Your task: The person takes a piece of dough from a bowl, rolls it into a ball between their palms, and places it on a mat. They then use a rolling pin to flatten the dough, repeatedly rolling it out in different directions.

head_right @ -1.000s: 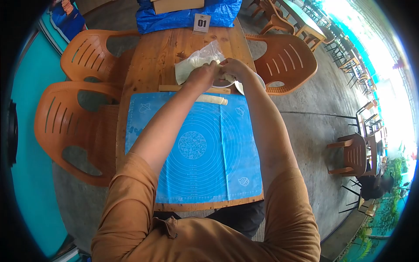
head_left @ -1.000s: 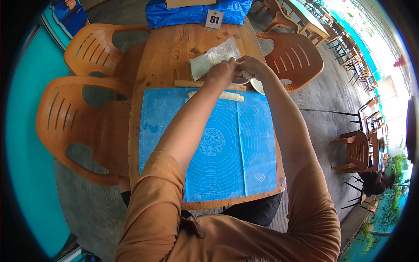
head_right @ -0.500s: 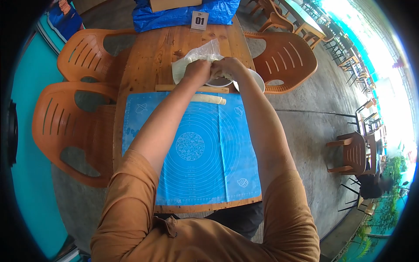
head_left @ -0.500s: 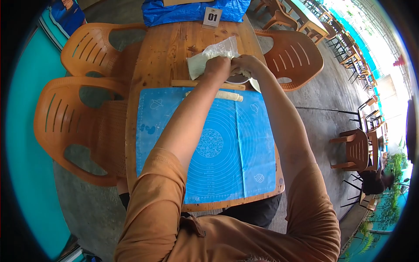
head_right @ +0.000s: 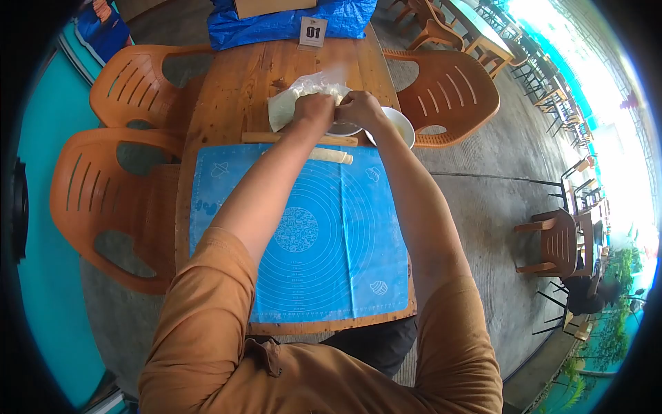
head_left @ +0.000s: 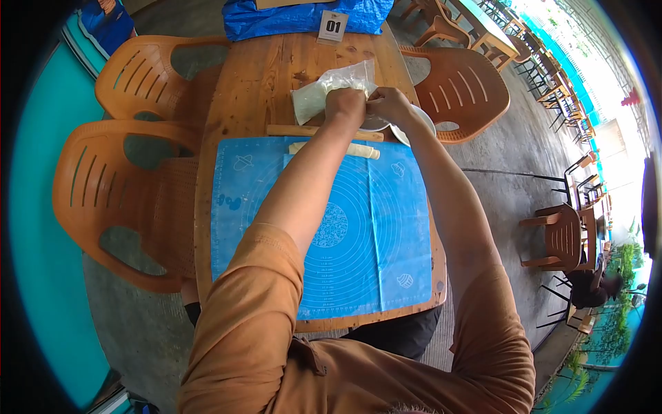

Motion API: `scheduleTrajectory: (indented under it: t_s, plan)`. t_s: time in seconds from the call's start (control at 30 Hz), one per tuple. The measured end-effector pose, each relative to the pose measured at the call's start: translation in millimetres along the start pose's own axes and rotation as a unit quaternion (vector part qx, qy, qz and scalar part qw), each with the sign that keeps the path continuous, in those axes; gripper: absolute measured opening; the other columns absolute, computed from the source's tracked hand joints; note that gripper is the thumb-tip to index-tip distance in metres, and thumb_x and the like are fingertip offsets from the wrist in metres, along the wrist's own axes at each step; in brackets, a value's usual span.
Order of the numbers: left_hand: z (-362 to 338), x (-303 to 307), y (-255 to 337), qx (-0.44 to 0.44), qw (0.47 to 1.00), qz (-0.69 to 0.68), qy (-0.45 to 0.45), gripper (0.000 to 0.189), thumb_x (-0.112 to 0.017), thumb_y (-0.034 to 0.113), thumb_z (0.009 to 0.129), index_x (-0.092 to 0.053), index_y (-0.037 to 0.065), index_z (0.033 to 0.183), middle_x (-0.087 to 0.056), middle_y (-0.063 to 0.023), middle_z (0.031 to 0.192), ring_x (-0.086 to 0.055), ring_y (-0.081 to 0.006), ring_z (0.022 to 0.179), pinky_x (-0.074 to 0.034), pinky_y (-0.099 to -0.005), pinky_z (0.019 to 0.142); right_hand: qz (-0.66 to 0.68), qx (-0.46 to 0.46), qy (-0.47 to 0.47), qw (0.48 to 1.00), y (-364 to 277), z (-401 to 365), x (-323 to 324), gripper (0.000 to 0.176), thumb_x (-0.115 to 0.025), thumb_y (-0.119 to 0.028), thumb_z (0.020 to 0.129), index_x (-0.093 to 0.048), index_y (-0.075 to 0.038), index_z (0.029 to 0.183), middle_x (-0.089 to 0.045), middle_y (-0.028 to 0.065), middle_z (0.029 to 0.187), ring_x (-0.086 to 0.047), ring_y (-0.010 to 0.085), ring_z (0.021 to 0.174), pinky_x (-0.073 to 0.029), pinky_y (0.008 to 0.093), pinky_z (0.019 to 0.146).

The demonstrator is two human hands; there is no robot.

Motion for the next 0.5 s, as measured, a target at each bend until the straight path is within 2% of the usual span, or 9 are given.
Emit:
scheduleTrajectory:
  t_s: [0.1, 0.23, 0.3, 0.33, 0.4, 0.43, 0.5]
  plan:
    - [-1, -2, 0, -0.013, 1.000, -0.009, 0.000, 0.013, -0.074, 0.020, 0.087, -0.080, 0.011, 0.093, -0.079, -0.0144, 0.097, -0.078, -0.0300, 0.096, -0.061, -0.0429, 0.081, 0.071, -0.046, -0.026, 0.996, 4, -9, 5, 0.038, -0.088, -0.032, 0.068, -0.076, -0.004, 0.090, -0.076, 0.0101, 0.089, -0.072, 0.0176, 0.084, -0.057, 0.0325, 0.078]
    - [-4, -2, 2, -0.012, 1.000, -0.005, 0.012, 0.013, -0.073, 0.021, 0.087, -0.080, 0.011, 0.092, -0.079, -0.0135, 0.097, -0.077, -0.0301, 0.097, -0.061, -0.0428, 0.081, 0.131, -0.035, -0.030, 0.990, 11, -12, 8, 0.036, -0.087, -0.030, 0.070, -0.076, -0.003, 0.091, -0.075, 0.0085, 0.087, -0.071, 0.0166, 0.082, -0.057, 0.0313, 0.076]
    - [-5, -2, 3, -0.007, 1.000, 0.000, 0.011, 0.013, -0.073, 0.021, 0.087, -0.080, 0.011, 0.092, -0.079, -0.0135, 0.097, -0.077, -0.0304, 0.097, -0.061, -0.0429, 0.082, 0.217, -0.065, -0.023, 0.974, 16, -12, 10, 0.038, -0.088, -0.031, 0.069, -0.075, -0.003, 0.090, -0.074, 0.0084, 0.084, -0.070, 0.0166, 0.079, -0.057, 0.0309, 0.075]
    - [-5, -3, 2, -0.013, 1.000, 0.002, 0.010, 0.014, -0.073, 0.022, 0.087, -0.080, 0.010, 0.093, -0.079, -0.0140, 0.099, -0.077, -0.0304, 0.097, -0.061, -0.0429, 0.082, 0.217, -0.065, -0.022, 0.974, 16, -10, 11, 0.038, -0.088, -0.031, 0.069, -0.075, -0.003, 0.090, -0.074, 0.0084, 0.084, -0.070, 0.0166, 0.079, -0.057, 0.0309, 0.075]
    - [-3, -1, 3, -0.020, 1.000, 0.003, 0.009, 0.016, -0.073, 0.022, 0.087, -0.080, 0.010, 0.095, -0.079, -0.0145, 0.100, -0.077, -0.0305, 0.098, -0.061, -0.0430, 0.083, 0.073, -0.054, -0.060, 0.994, 13, -6, 13, 0.044, -0.086, -0.035, 0.078, -0.073, -0.003, 0.105, -0.073, 0.0088, 0.095, -0.068, 0.0160, 0.080, -0.053, 0.0298, 0.067]
    - [-2, 0, 3, -0.019, 1.000, -0.001, -0.018, 0.018, -0.073, 0.023, 0.088, -0.080, 0.010, 0.097, -0.079, -0.0147, 0.101, -0.077, -0.0306, 0.099, -0.061, -0.0432, 0.084, 0.072, -0.055, -0.060, 0.994, 13, -8, 11, 0.044, -0.086, -0.035, 0.078, -0.073, -0.003, 0.105, -0.073, 0.0088, 0.095, -0.068, 0.0160, 0.080, -0.053, 0.0298, 0.067]
    - [0, 3, 1, -0.020, 0.999, -0.005, -0.042, 0.019, -0.073, 0.024, 0.088, -0.080, 0.009, 0.099, -0.079, -0.0150, 0.103, -0.077, -0.0306, 0.100, -0.061, -0.0434, 0.085, -0.054, 0.036, -0.004, 0.998, 2, -9, 10, 0.060, -0.091, -0.036, 0.065, -0.073, -0.004, 0.112, -0.076, 0.0178, 0.103, -0.073, 0.0307, 0.097, -0.057, 0.0388, 0.087]
Point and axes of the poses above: each hand's wrist, its own z-axis towards the middle knuckle, its own x-axis out of the back of the hand, y = z × x, the point moved 4 cm from there along z, towards the middle knuckle
